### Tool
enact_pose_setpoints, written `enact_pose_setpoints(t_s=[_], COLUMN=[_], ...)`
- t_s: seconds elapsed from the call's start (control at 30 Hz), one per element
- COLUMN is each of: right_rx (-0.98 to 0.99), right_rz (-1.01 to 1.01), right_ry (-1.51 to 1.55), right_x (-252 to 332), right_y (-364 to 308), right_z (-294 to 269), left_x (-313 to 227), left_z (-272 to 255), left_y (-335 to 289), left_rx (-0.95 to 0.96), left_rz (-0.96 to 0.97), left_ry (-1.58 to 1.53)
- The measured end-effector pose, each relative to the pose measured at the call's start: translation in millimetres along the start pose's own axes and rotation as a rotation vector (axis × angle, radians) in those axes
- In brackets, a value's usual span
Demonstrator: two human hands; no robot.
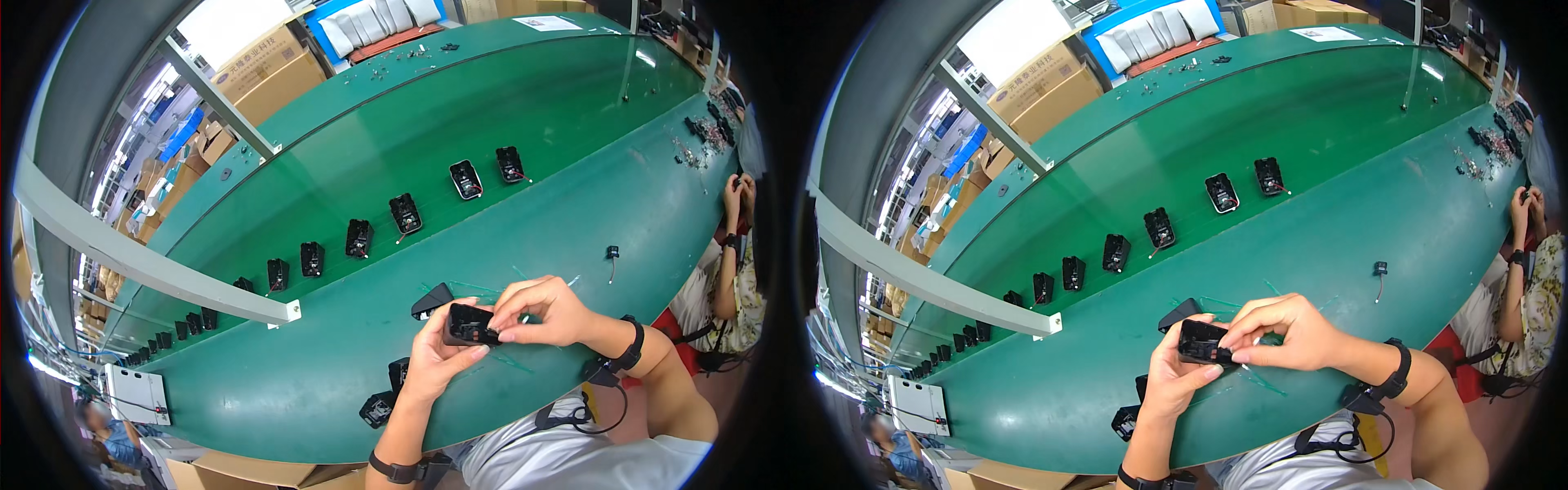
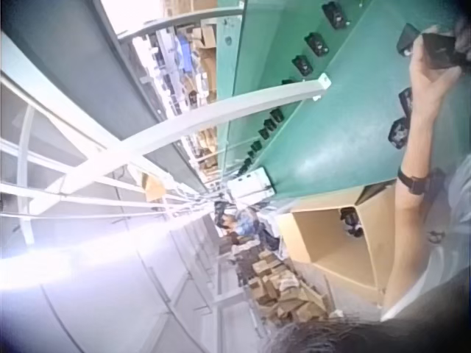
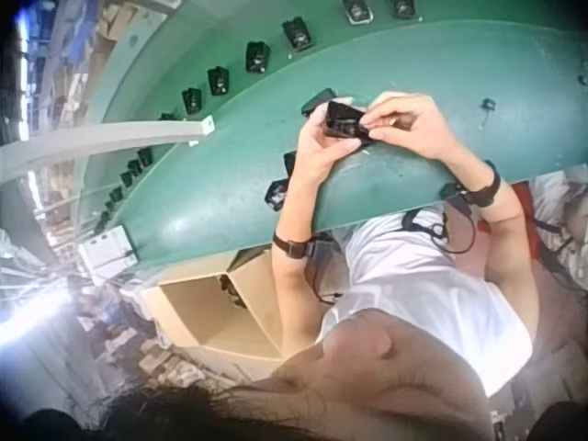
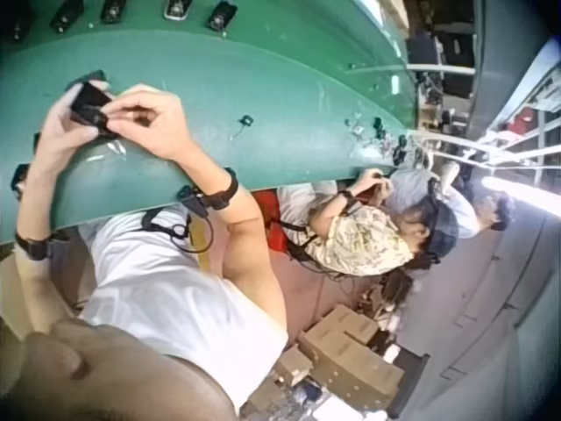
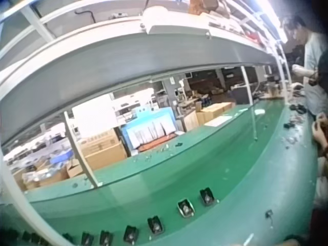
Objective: The person assembles small black electronic housings on a green workbench. They pick up housings, insert small components, and place the assembled units in a line. The person also reaches into a cardboard box to retrieve additional housings.
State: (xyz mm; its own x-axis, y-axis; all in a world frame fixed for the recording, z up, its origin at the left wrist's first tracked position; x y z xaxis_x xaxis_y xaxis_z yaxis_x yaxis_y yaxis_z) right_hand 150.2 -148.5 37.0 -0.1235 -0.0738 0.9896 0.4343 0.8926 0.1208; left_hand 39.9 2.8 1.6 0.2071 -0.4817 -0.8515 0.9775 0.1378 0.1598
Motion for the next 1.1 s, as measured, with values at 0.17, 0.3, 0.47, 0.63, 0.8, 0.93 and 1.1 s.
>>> enact_pose_setpoints(t_s=[0.17, 0.3, 0.47, 0.63, 0.8, 0.93, 1.1], right_rx=[-0.183, -0.135, -0.126, -0.224, -0.272, -0.305, -0.341], right_rz=[0.066, 0.104, 0.118, -0.205, -0.457, -0.503, -0.548], right_ry=[0.157, 0.009, -0.037, -0.304, -0.558, -0.611, -0.714], right_x=[-3.8, -5.2, -6.7, 9.3, 23.7, 20.0, 18.3], right_y=[3.6, 1.8, -0.2, -4.0, -7.9, -9.2, -13.7], right_z=[-1.2, -10.6, -13.8, -14.1, -14.1, -12.2, -15.6], left_x=[-1.2, -2.5, 2.6, 4.7, 5.4, 7.3, 8.0], left_z=[1.1, 4.8, 6.0, 9.2, 19.3, 17.8, 22.8], left_y=[8.7, 12.4, 13.7, 12.2, 10.0, 14.5, 14.9], left_rx=[0.033, 0.051, 0.074, 0.063, 0.041, 0.057, 0.036], left_rz=[0.235, 0.328, 0.301, 0.124, -0.07, -0.084, -0.102], left_ry=[0.181, 0.308, 0.327, 0.16, -0.061, -0.136, -0.107])
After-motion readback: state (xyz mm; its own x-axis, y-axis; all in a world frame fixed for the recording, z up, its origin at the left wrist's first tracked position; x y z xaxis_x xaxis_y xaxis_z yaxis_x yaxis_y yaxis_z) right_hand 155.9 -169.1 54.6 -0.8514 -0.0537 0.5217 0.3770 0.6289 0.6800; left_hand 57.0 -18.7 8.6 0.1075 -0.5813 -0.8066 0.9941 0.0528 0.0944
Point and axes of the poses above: each hand's wrist, its own y-axis towards the middle knuckle, its own z-axis out of the palm, x = y × z, the point moved 4 cm from there along y, towards the middle knuckle, and after that the axes turned 8 degrees about z, right-handed, at the moved point
